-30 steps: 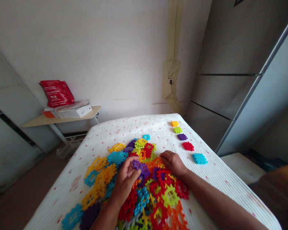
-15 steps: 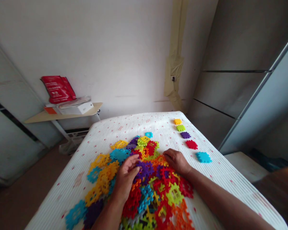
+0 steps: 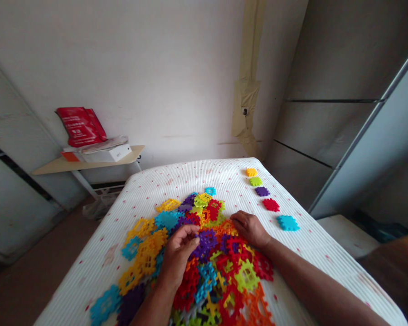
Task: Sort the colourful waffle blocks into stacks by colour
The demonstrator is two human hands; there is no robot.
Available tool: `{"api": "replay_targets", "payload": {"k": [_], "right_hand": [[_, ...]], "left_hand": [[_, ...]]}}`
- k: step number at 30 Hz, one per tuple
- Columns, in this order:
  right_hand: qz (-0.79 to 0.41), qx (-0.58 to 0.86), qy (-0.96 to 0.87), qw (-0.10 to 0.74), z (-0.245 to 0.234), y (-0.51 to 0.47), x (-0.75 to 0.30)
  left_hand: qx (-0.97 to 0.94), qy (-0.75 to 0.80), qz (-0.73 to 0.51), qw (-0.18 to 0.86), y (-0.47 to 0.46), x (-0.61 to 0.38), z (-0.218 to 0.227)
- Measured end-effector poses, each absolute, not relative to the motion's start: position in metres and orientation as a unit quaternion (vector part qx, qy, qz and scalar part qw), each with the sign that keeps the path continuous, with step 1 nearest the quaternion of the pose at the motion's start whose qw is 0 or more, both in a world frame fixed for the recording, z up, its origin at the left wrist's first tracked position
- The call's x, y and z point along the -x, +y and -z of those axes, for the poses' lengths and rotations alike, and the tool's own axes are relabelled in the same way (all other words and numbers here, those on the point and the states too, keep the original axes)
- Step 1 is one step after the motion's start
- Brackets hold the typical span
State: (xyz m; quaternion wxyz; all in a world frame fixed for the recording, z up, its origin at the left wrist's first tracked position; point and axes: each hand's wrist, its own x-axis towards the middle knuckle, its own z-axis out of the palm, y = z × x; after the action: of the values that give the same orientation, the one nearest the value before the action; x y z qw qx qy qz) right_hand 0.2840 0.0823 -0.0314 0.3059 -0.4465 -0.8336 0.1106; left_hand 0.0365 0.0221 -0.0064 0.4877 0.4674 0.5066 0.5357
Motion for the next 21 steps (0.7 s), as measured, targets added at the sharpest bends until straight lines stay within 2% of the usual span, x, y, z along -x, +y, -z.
{"api": "replay_targets", "payload": {"k": [14, 21], "right_hand": [[-0.113, 0.445, -0.835, 0.302, 0.035, 0.084, -0.285], [-0.116, 0.442, -0.835, 0.308, 0.032, 0.082, -0.285]], "left_hand": [[-0.47, 0.518, -0.533, 0.476, 0.019, -0.041, 0.0], [-0.452, 0.514, -0.521, 0.51, 0.021, -0.037, 0.008]]}}
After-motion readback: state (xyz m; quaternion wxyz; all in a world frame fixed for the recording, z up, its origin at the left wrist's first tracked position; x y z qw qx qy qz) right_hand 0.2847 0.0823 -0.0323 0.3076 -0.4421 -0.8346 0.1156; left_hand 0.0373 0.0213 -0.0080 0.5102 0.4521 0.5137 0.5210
